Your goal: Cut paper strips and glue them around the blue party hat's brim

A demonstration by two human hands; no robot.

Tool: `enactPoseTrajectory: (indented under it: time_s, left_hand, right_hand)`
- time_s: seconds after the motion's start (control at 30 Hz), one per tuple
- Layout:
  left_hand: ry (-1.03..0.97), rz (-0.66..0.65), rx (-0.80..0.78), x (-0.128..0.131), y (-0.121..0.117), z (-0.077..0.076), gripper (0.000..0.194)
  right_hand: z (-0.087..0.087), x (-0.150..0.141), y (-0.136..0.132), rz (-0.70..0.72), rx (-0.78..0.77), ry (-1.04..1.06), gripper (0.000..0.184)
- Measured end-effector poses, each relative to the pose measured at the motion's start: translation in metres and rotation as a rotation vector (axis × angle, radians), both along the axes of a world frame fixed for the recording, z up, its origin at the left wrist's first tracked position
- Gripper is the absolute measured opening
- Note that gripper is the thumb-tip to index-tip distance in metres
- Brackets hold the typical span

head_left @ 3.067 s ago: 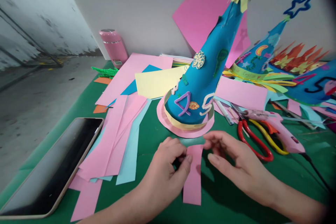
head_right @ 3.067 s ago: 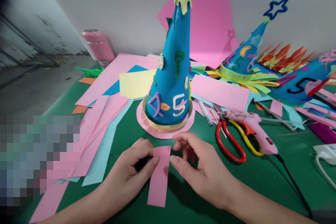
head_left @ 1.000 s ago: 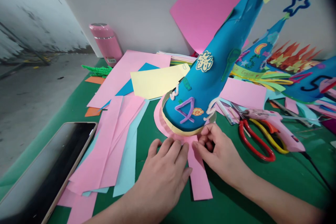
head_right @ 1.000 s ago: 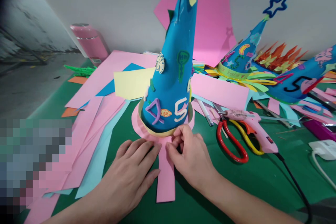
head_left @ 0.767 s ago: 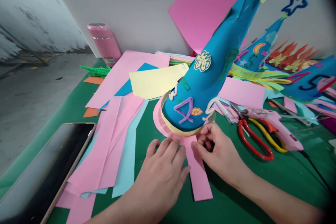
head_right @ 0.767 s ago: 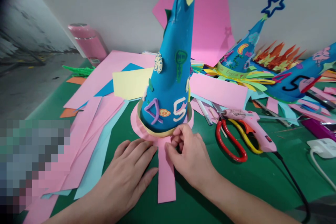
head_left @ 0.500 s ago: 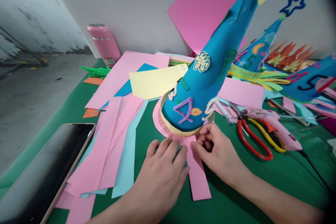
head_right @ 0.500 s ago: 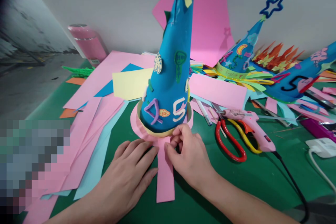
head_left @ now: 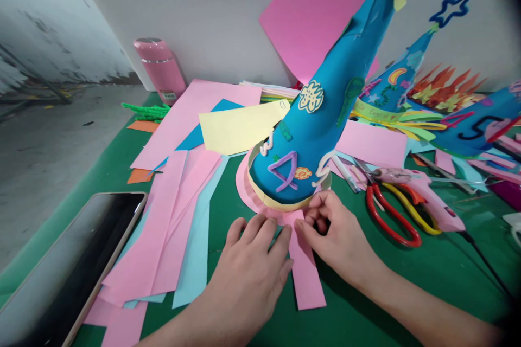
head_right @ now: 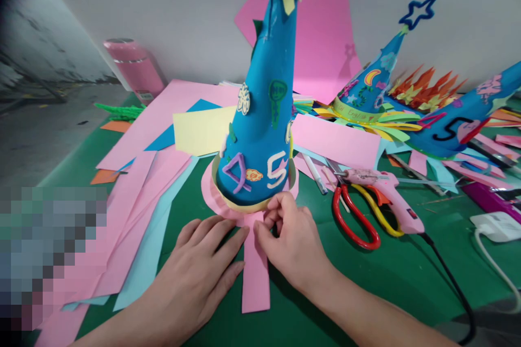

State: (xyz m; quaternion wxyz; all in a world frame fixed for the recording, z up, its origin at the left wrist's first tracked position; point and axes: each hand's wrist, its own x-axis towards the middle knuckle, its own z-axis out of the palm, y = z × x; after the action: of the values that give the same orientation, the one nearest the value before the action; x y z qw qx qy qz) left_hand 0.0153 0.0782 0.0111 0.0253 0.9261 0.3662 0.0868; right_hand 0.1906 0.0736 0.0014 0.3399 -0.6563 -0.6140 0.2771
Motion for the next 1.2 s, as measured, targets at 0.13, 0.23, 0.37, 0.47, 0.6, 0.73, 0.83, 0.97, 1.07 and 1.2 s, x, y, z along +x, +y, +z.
enactPoseTrajectory:
  time_s: [0.13, 0.23, 0.37, 0.47, 0.6, 0.73, 0.83, 0.97, 1.07, 1.2]
  left_hand:
    - [-0.005, 0.012, 0.002, 0.0009, -0.0006, -0.0005, 0.038]
    - [0.0, 0.021, -0.011, 0.0023, 0.0, -0.0006, 0.039]
    - [0.004, 0.032, -0.047, 0.0031, 0.0011, -0.0008, 0.041]
    - [0.008, 0.039, -0.047, 0.003, 0.0015, -0.001, 0.041]
    - [0.006, 0.031, -0.026, 0.003, 0.0016, -0.0014, 0.04]
    - [0.0, 0.03, -0.004, 0.0034, 0.0017, -0.0019, 0.039]
    - [-0.003, 0.026, 0.016, 0.0044, 0.0023, -0.0032, 0.039]
    - [0.008, 0.03, 0.022, 0.0059, 0.0038, -0.005, 0.038]
    - [0.014, 0.031, 0.018, 0.0059, 0.0043, -0.0055, 0.037]
    - [0.018, 0.027, 0.008, 0.0025, 0.002, -0.0054, 0.037]
  right_hand:
    - [-0.0005, 0.0001, 0.0, -0.002, 0.006, -0.015, 0.02]
    - [0.0001, -0.0001, 0.0001, -0.005, 0.003, -0.017, 0.02]
    - [0.0011, -0.0007, 0.0005, -0.005, 0.004, -0.022, 0.02]
    - [0.0007, -0.0013, 0.0011, -0.007, 0.014, -0.039, 0.019]
    - [-0.0008, -0.0024, 0.0018, -0.022, 0.018, -0.061, 0.018]
    - [-0.0005, -0.004, 0.0022, -0.039, 0.005, -0.09, 0.018]
    - [0.0007, -0.0053, 0.0022, -0.043, -0.004, -0.11, 0.018]
    - [0.0017, -0.0061, 0.0024, -0.043, -0.014, -0.117, 0.019]
    - [0.0012, -0.0057, 0.0024, -0.047, -0.01, -0.112, 0.019]
    - [0.0007, -0.0051, 0.0013, -0.034, 0.001, -0.073, 0.019]
